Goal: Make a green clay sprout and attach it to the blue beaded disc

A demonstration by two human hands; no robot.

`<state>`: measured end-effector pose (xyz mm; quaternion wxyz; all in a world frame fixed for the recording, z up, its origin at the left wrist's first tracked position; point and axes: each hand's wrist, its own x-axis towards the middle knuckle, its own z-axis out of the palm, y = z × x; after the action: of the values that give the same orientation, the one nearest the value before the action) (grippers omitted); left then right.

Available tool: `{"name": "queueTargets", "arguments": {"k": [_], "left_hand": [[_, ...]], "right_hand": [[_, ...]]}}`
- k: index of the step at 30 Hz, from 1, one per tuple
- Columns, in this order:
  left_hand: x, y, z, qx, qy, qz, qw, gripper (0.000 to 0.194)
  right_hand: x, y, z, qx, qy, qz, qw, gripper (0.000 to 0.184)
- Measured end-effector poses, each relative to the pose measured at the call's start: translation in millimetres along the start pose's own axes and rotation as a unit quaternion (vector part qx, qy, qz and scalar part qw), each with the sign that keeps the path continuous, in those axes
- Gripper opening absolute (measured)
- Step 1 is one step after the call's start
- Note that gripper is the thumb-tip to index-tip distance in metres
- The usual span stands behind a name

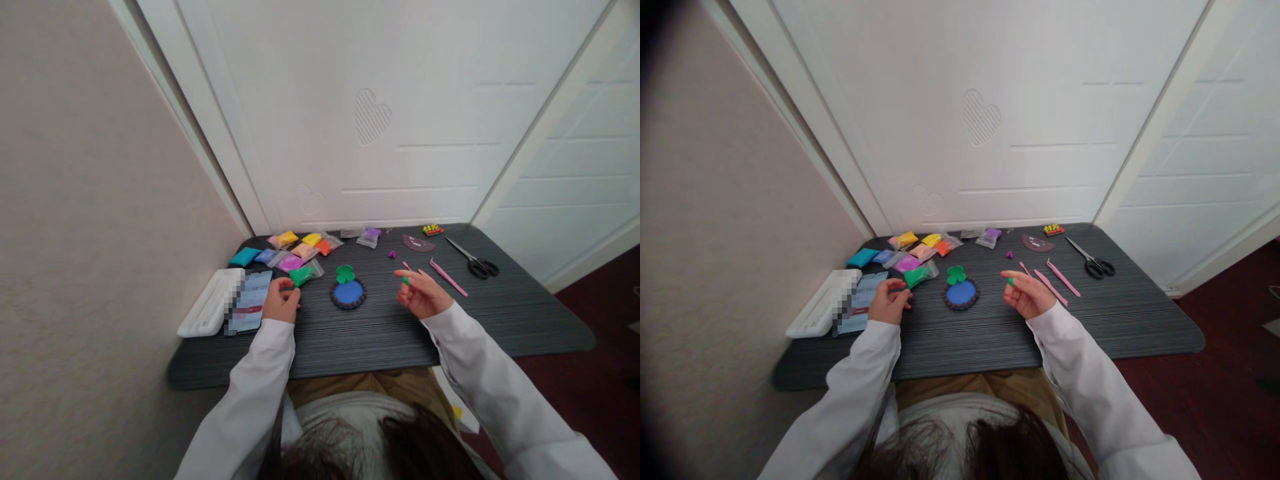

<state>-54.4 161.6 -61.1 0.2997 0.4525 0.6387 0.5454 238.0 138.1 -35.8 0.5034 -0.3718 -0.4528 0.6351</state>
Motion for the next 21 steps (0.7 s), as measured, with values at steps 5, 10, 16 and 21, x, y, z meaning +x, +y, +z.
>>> {"name": "queueTargets", "arguments": {"k": [5,10,16,21], "left_hand": [[1,2,-1.6,-0.024,-0.009,0.01,1.0,0.031],[-15,18,1.3,-0.078,-0.028,0.041,0.996,0.031],[-86,62,45.9,-0.317,-0.217,-0.056,0.922,0.035],[-101,89,68.9,-0.478,-0.193,-0.243,0.822,0.03]], "right_hand": [[1,4,-1,-0.043,0.001,0.021,0.999,0.031],[2,12,5,-0.103,0.017,-0.032,0.994,0.029],[-17,2,55,-0.319,-0.008,-0.157,0.935,0.012],[-35,-4,87,-0.587,0.001,-0.328,0.74,0.017]]}}
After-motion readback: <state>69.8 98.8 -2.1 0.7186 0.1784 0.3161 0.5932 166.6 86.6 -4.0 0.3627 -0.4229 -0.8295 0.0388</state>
